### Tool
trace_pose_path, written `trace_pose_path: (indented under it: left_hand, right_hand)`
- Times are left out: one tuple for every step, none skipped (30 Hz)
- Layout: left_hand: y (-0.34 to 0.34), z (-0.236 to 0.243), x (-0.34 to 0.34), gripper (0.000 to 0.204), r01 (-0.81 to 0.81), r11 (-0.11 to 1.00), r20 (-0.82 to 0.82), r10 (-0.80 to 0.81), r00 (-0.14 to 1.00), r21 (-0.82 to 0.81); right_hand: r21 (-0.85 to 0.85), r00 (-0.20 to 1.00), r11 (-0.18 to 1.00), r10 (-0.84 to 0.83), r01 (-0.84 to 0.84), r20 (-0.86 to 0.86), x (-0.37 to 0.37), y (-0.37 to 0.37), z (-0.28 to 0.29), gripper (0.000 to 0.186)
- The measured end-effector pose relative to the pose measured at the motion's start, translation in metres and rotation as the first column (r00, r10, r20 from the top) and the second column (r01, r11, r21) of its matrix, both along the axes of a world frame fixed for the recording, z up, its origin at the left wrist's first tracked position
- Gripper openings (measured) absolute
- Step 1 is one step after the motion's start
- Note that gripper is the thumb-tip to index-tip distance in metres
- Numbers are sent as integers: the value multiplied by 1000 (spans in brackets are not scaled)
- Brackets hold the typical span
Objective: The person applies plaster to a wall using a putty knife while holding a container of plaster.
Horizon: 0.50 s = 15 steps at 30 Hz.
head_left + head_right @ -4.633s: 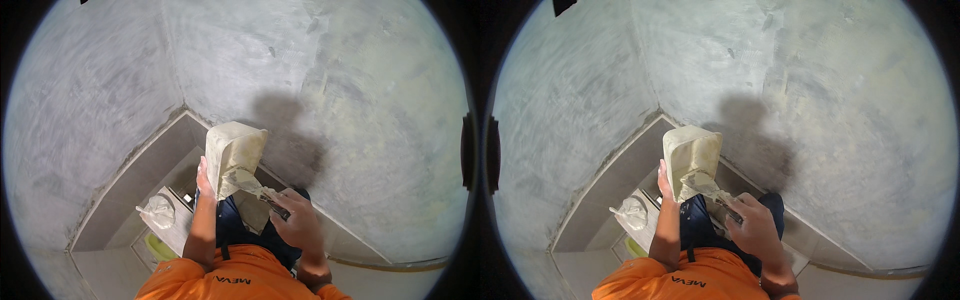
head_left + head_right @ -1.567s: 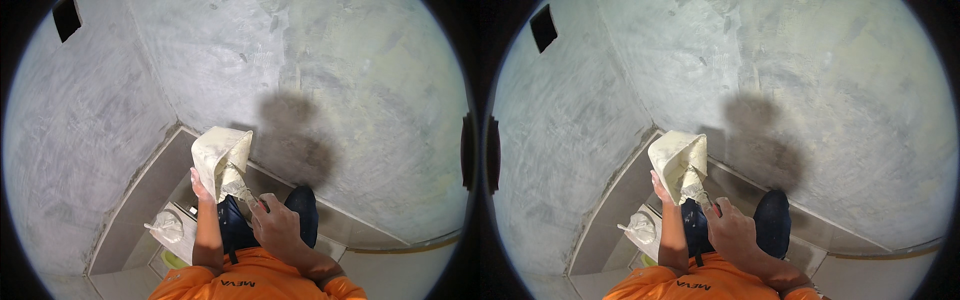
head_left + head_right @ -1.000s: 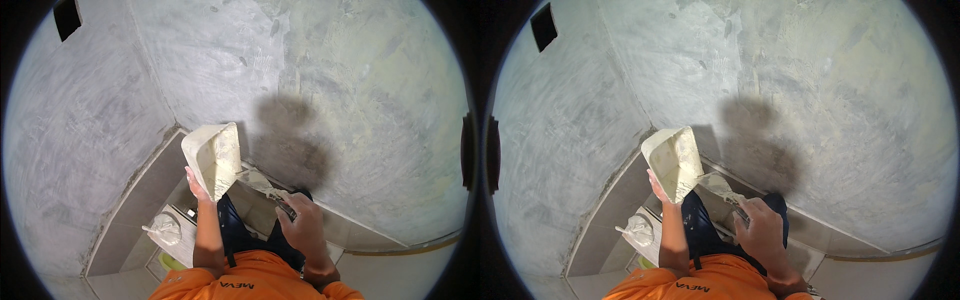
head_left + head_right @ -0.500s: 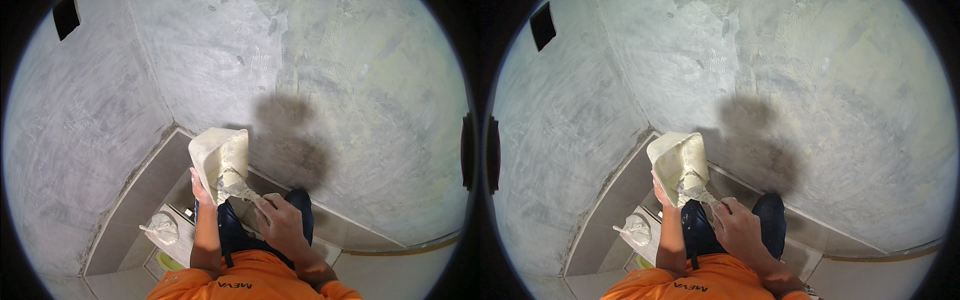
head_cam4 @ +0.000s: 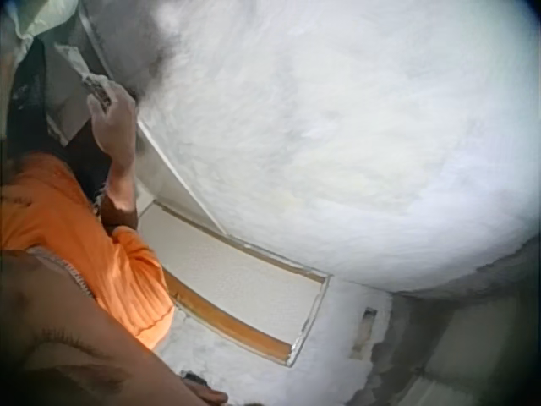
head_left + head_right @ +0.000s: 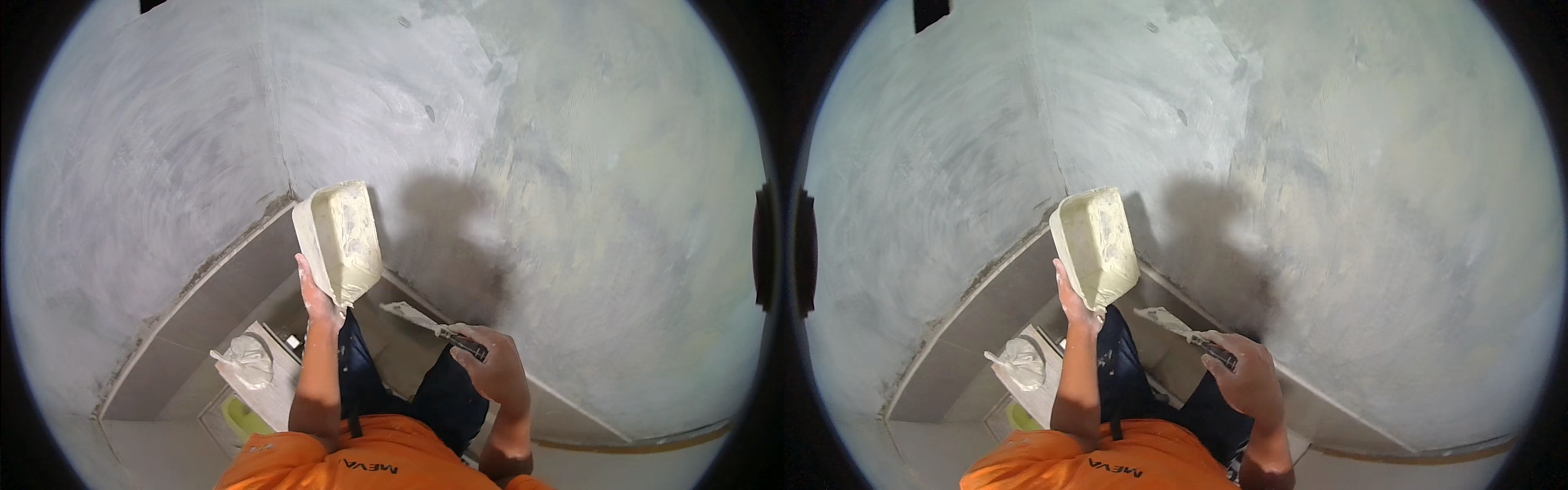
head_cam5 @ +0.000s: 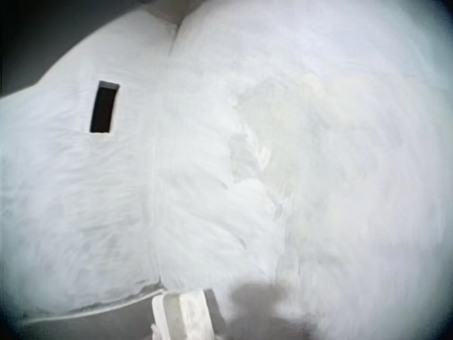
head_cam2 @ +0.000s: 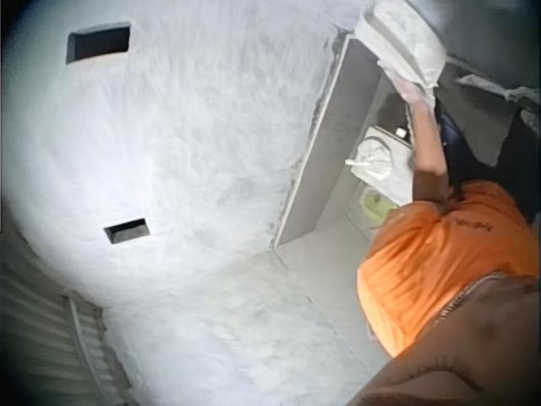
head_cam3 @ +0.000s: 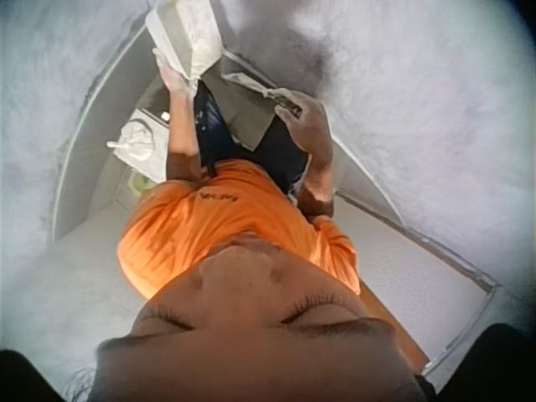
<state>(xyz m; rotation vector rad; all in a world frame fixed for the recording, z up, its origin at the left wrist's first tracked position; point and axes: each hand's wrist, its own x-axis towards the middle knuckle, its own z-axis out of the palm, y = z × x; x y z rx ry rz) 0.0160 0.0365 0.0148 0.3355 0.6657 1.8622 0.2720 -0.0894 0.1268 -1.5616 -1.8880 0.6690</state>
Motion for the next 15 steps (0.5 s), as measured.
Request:
trace_pose_path:
  left_hand:
    - [-2, 5, 0, 65, 74, 995, 32, -76, 997, 65]
    - [0, 4, 3, 65, 68, 994, 56, -73, 996, 89]
    - [2, 0, 5, 67, 115, 987, 72, -123, 990, 110]
    - [3, -3, 9, 68, 165, 978, 85, -177, 981, 131]
    - [6, -7, 17, 68, 174, 970, 102, -193, 976, 168]
    - [7, -10, 18, 68, 202, 965, 92, -220, 971, 169]
    - [9, -11, 22, 68, 234, 957, 81, -250, 965, 169]
    - [11, -9, 21, 68, 242, 948, 74, -262, 962, 209]
    - [8, -6, 20, 67, 269, 929, 46, -289, 956, 254]
    - [7, -1, 19, 66, 296, 907, 19, -316, 949, 301]
    - [5, 3, 17, 66, 304, 894, 9, -325, 946, 328]
    - [3, 9, 14, 66, 315, 882, 10, -340, 940, 350]
    - [-1, 15, 12, 65, 323, 874, 12, -352, 936, 362]
    - [-6, 25, 12, 65, 305, 880, -4, -326, 945, 363]
    - [-5, 26, 13, 65, 309, 872, -10, -330, 944, 379]
  right_hand:
    - [12, 1000, 1000, 14, -14, 18, 5, 5, -5, 22]
    - [-152, 968, 988, -65, 28, -242, 12, 9, -10, 27]
    - [-313, 862, 949, -180, 26, -475, 17, 12, -14, 33]
    - [-288, 870, 957, -171, 35, -463, 23, 16, -17, 33]
    - [-381, 684, 918, -207, -112, -699, 30, 22, -19, 41]
    - [-407, 428, 864, -261, -296, -865, 31, 26, -17, 49]
    - [-379, 436, 882, -234, -282, -869, 28, 28, -11, 49]
    - [-330, 369, 865, -186, -378, -911, 17, 31, -6, 51]
    - [-277, 294, 841, -149, -465, -944, 10, 31, -4, 53]
    - [-207, 282, 822, -60, -530, -958, 10, 31, -1, 48]
    - [-182, 282, 833, -32, -523, -959, 6, 33, 10, 48]
    - [-200, 377, 867, -15, -457, -926, 0, 36, 29, 46]
    - [-218, 465, 895, -13, -389, -885, -3, 36, 40, 45]
    - [-205, 484, 920, -19, -334, -875, 3, 45, 39, 43]
    - [-188, 484, 925, -5, -331, -875, 5, 47, 42, 43]
